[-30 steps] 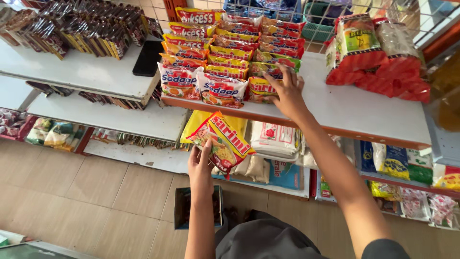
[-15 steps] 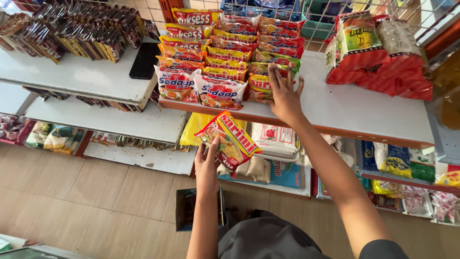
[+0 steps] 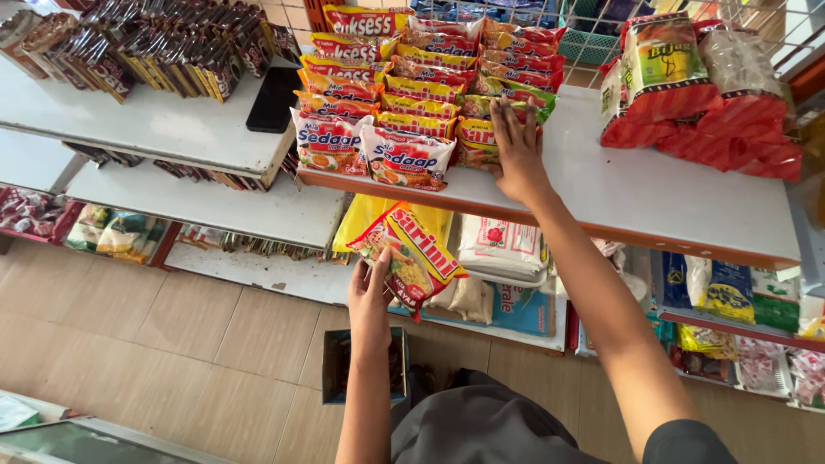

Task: The person restocks instant noodle packets on a store shelf. They take packets from a cardboard box on the floor and place them on the shelf, arranging them by brand and flavor. The person also moves a large cardboard box of bottled water.

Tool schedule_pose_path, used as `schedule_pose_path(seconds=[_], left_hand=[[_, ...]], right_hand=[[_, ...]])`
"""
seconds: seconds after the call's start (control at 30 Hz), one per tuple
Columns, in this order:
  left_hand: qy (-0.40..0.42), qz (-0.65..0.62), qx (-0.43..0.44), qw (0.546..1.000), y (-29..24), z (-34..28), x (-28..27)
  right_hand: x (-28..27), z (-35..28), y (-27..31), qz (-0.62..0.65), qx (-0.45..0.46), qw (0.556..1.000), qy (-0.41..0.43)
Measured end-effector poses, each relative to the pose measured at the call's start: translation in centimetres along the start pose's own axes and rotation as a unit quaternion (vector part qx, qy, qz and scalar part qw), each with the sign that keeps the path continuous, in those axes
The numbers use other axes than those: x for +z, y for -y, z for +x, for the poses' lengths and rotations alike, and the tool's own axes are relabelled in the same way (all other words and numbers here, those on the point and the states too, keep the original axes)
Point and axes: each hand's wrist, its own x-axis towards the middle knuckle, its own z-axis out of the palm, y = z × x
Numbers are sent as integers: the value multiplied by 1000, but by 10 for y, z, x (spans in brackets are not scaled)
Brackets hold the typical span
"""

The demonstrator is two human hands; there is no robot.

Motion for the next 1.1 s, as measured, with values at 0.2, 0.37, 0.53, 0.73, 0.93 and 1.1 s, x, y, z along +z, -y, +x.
schedule_pose_path(seconds=[0.2,0.37,0.53,0.73,0.93,1.1], left_hand=[[6,14,-21,1000,3,-1,4],[8,48,-37,998,2,-2,7],[28,22,-36,999,4,-2,11],[35,18,-36,999,7,1,13],[44,15,-36,998,11,6,14],[41,15,-42,998,14,11,15]], right_hand=[[-7,-13,15,-23,2,997,-68],[-7,-25,21,66,-6,972,-224],[-2,-26,12,287,-2,922,-260],[9,-23,-5,425,25,885,-186],[18,-22,-13,372,1,901,-223],[8,-33,-6,266,58,934,-231]])
